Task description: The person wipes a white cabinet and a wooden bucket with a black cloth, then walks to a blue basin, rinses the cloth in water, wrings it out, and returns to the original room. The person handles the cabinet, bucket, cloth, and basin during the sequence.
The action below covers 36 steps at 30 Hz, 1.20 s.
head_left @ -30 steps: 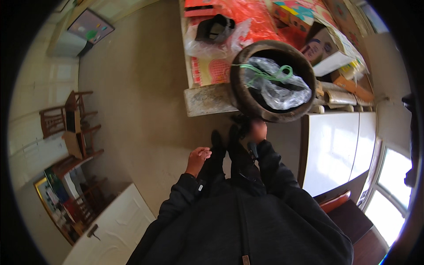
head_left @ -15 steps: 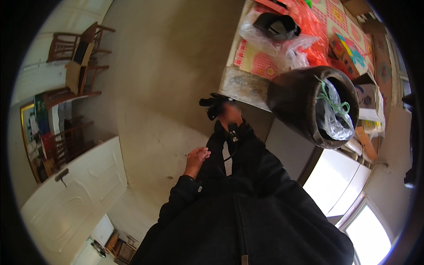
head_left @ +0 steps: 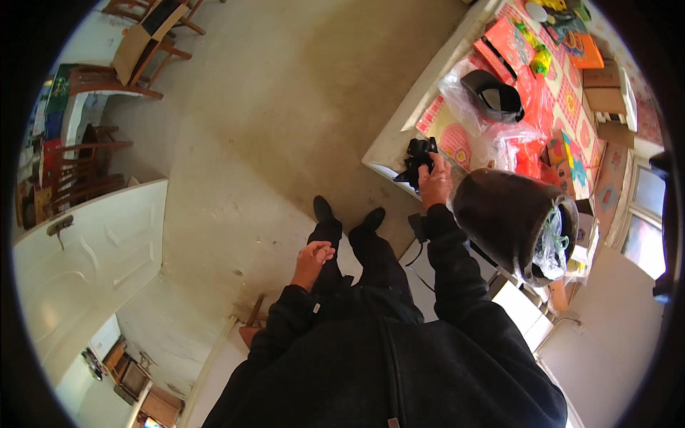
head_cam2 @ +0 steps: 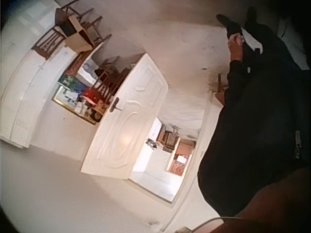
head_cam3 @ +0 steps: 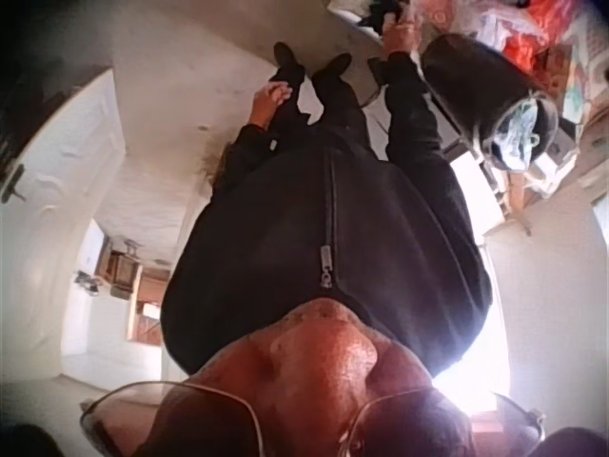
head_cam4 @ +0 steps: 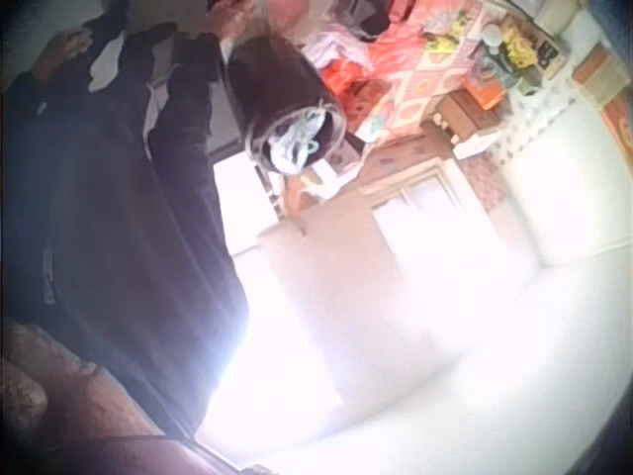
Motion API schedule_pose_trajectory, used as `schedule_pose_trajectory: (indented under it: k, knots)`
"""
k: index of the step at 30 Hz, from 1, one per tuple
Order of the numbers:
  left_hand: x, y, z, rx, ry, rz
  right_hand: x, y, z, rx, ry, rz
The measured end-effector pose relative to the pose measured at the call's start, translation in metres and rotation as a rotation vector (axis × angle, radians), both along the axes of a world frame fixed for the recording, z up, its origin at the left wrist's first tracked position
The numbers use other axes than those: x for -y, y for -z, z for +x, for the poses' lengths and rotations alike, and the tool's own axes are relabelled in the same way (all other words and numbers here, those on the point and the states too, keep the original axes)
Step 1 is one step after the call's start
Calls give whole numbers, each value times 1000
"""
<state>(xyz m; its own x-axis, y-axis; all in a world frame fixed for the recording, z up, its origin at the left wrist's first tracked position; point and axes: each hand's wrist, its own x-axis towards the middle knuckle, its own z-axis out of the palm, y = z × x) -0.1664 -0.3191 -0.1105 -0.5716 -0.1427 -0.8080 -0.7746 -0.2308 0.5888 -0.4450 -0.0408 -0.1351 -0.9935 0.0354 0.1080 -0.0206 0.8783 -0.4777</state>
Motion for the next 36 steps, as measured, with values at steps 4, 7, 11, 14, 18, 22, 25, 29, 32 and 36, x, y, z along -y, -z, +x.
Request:
schedule_pose_trajectory:
  k: [4, 7, 11, 14, 18, 22, 25, 29, 32, 36]
  knots:
    - [26, 13, 9, -25, -88, 28, 14, -8, -32, -36, -139, 46]
    - [46, 15, 18, 3, -158, 29, 36, -10, -57, 109, -225, 206]
    - [59, 14, 30, 79, -270, 65, 67, -2, -47, 86, -490, 478]
    - [62, 15, 42, 68, -163, 60, 75, 1, -34, 180, -563, 584]
    - [60, 25, 56, 19, -248, 80, 71, 7, -57, 175, -690, 669]
    - [57, 32, 64, 45, -319, 97, 66, 19, -107, 201, -718, 847]
    - [53, 31, 72, 127, -395, 101, 70, 26, -138, 356, -738, 816]
    - [45, 33, 77, 155, -498, 64, 83, 32, -145, 635, -992, 961]
    - [32, 35, 67, 180, -535, 75, 85, 31, -151, 720, -1128, 920]
    - [7, 26, 53, 138, -503, 96, 87, 52, -176, 857, -1262, 809]
